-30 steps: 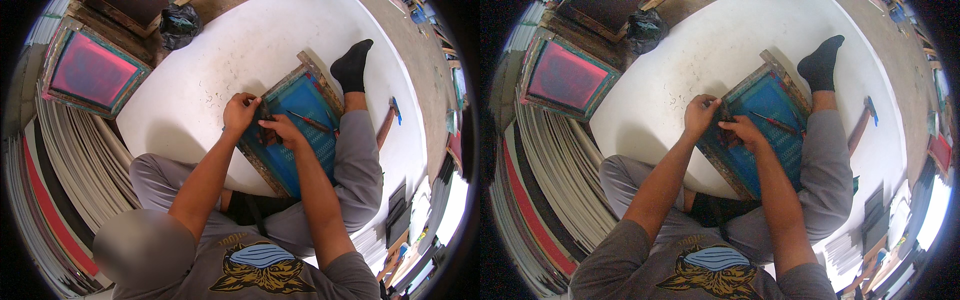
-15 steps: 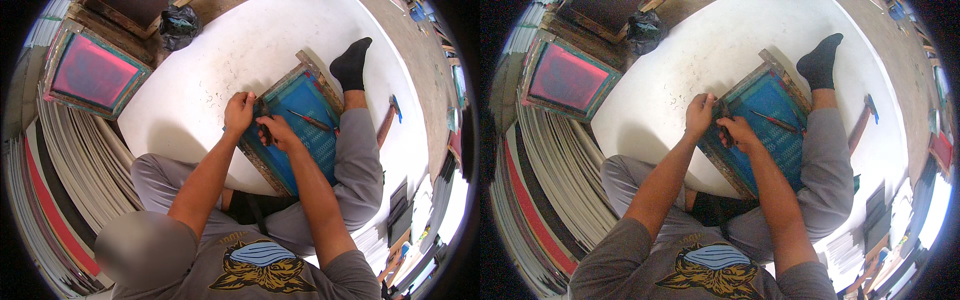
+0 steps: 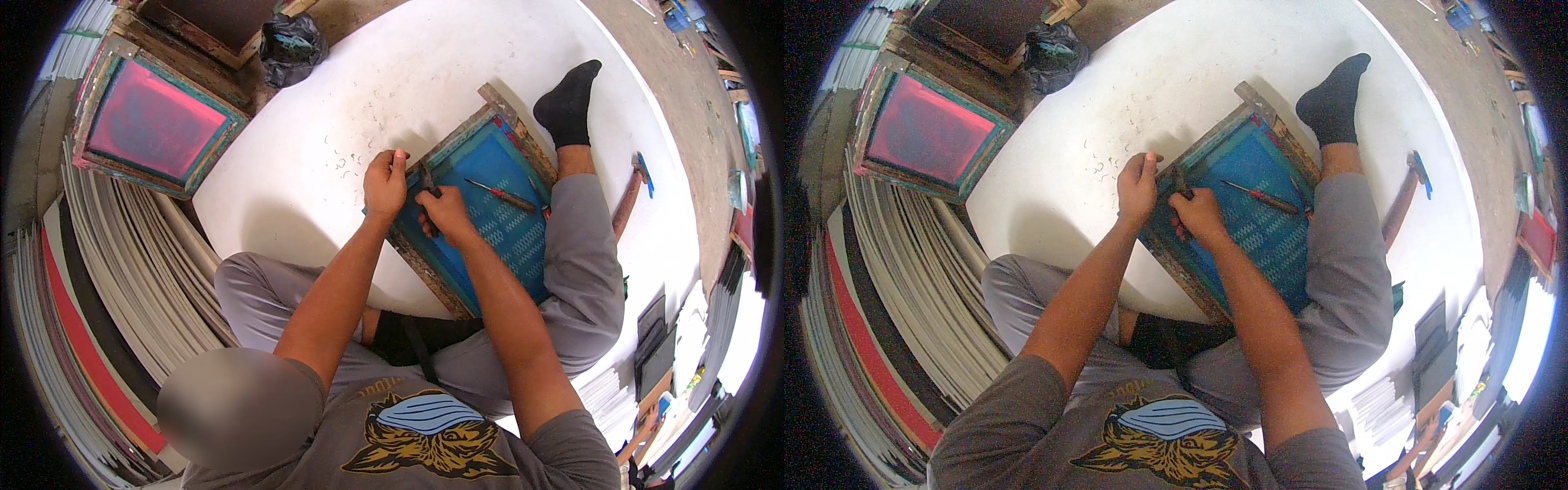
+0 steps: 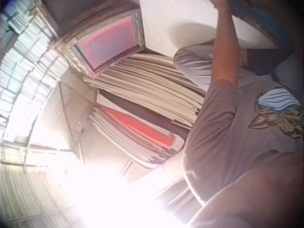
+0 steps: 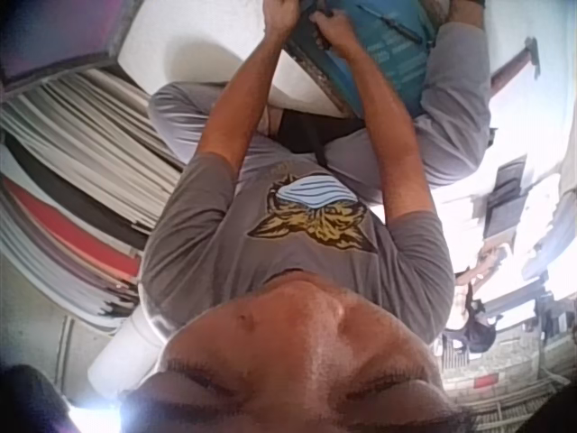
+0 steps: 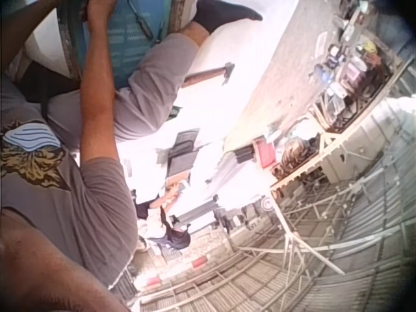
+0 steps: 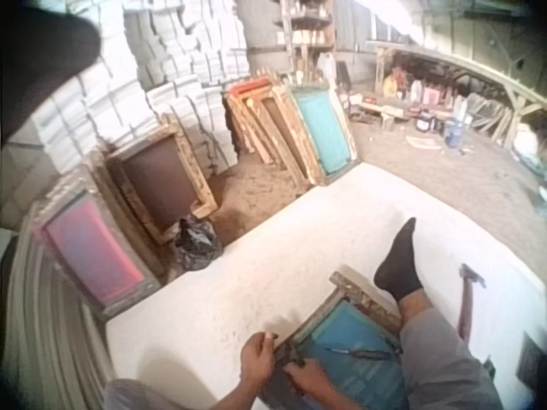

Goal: The person sits on the floor and uses pliers to trim excess mesh from the edge of a blue screen printing frame. After cutting the mesh, the person removes the loose trimmings by hand and places them into a black plastic bag. Finally, the person wipes the white floor surface with a green cloth.

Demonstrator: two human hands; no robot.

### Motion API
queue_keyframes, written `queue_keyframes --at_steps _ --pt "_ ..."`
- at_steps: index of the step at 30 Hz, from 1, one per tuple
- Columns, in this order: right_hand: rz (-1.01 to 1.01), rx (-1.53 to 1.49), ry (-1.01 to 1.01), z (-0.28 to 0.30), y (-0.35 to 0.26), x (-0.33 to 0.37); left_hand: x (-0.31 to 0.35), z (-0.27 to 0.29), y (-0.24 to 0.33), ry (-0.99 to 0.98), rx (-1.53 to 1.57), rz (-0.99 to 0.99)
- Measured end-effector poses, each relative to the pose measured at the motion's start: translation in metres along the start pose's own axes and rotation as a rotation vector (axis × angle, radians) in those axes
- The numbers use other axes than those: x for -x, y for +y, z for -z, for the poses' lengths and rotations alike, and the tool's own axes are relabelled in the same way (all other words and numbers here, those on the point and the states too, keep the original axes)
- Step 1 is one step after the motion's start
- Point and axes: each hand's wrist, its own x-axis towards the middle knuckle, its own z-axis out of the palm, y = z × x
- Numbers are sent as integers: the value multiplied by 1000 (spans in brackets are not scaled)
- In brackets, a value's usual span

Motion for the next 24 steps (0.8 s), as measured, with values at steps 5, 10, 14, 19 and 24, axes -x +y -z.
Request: queue_keyframes --at_steps 5,10,14,19,24 --pt "233 423 145 3 14 -13 0 3 1 15 90 -16" --pt "147 274 -136 -14 -17 19 -2 35 -6 -157 424 133" --pt "-24 -16 -389 -29 -41 32 4 72 3 -422 627 424" --pt "-88 -121 -528 -49 -47 22 5 97 -10 -475 903 575" --pt "-67 -15 -507 -70 -50 13 2 105 -44 -467 1135 649"
